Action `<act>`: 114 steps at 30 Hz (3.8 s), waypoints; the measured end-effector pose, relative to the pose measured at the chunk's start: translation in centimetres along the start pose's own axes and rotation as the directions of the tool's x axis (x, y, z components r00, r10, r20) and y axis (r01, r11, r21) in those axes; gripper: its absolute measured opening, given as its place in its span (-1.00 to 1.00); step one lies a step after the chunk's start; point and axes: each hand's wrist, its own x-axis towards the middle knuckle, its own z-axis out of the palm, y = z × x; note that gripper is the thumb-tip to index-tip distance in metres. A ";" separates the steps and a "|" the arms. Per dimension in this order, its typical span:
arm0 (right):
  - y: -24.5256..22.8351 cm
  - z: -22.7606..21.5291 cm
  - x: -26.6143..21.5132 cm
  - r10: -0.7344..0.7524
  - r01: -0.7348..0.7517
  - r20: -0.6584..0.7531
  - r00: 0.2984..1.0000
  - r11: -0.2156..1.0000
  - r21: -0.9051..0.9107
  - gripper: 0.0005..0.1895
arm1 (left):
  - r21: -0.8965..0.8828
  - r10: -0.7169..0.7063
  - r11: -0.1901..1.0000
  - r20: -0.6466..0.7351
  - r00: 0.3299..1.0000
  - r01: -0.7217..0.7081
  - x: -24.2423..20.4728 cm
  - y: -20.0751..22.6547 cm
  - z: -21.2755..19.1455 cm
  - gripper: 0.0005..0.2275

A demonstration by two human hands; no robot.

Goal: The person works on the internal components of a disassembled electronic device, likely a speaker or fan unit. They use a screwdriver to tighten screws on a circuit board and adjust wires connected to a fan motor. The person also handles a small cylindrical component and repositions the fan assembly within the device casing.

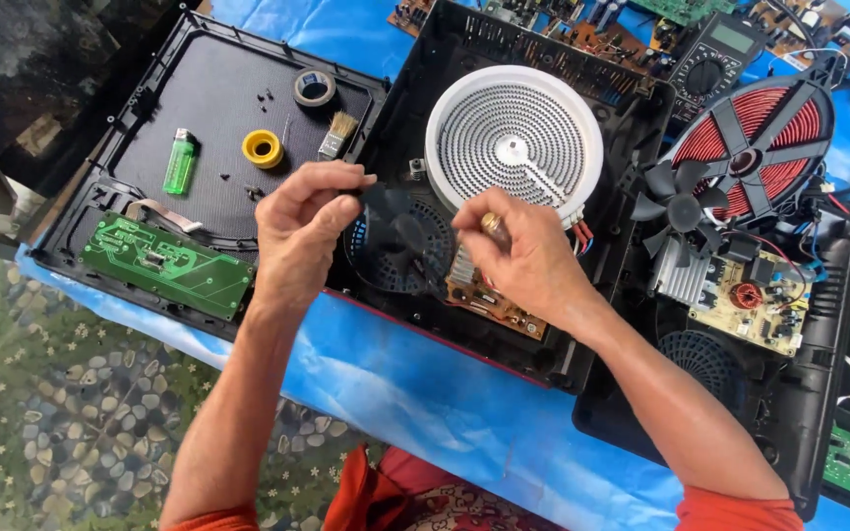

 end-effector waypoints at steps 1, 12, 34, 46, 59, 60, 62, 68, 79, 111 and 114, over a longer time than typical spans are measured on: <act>0.2 0.1 -0.2 0.000 0.000 -0.004 1.000 1.000 0.002 -0.85 | 0.002 0.000 1.000 0.004 1.000 0.000 -0.2 0.2 0.1 -0.79; 2.3 1.4 -0.1 0.132 -0.141 0.150 0.980 0.989 0.048 -0.63 | 0.245 0.059 0.970 -0.249 0.967 0.004 -0.3 0.5 1.1 -0.87; 2.0 -0.5 0.9 0.135 -0.131 0.071 0.988 0.990 -0.057 -0.62 | 0.741 -0.136 0.048 0.669 0.731 -0.669 2.5 6.6 0.7 -0.73; -2.4 0.6 3.5 -0.014 0.089 0.195 0.981 0.921 -0.380 -0.75 | 0.610 -0.330 0.008 0.749 0.574 -0.792 5.4 6.1 2.2 -0.84; 3.3 3.3 2.8 0.159 -0.063 0.170 0.973 0.883 -0.465 -0.81 | 0.708 -0.300 0.076 0.688 0.661 -0.702 7.4 -1.5 -2.4 -0.93; 3.1 3.1 2.6 0.147 -0.065 0.150 0.978 0.891 -0.449 -0.80 | 0.740 -0.305 0.042 0.649 0.697 -0.671 7.2 -1.3 -3.3 -0.94; 2.9 3.5 2.0 0.155 -0.050 0.161 0.975 0.852 -0.522 -0.74 | 0.756 -0.387 -0.051 0.588 0.710 -0.653 6.1 0.1 -2.5 -0.84; 1.9 6.0 1.0 0.147 0.060 0.195 0.970 0.630 -0.775 -0.43 | 0.789 -0.416 -0.175 0.483 0.770 -0.589 3.7 -1.0 -2.1 -0.38; 3.4 7.8 1.4 0.146 0.035 0.174 0.974 0.663 -0.748 -0.50 | 0.848 -0.249 -0.116 0.479 0.842 -0.517 3.5 -4.2 -3.3 -0.41; 2.8 3.0 1.6 0.276 -0.151 0.189 0.942 0.856 -0.495 -0.79 | 0.896 -0.328 0.226 0.440 0.836 -0.383 3.3 -4.5 -4.2 -0.57; 2.8 2.2 0.5 0.263 -0.171 0.154 0.953 0.880 -0.443 -0.83 | 0.886 -0.257 0.141 0.464 0.848 -0.442 2.9 -4.6 -4.1 -0.58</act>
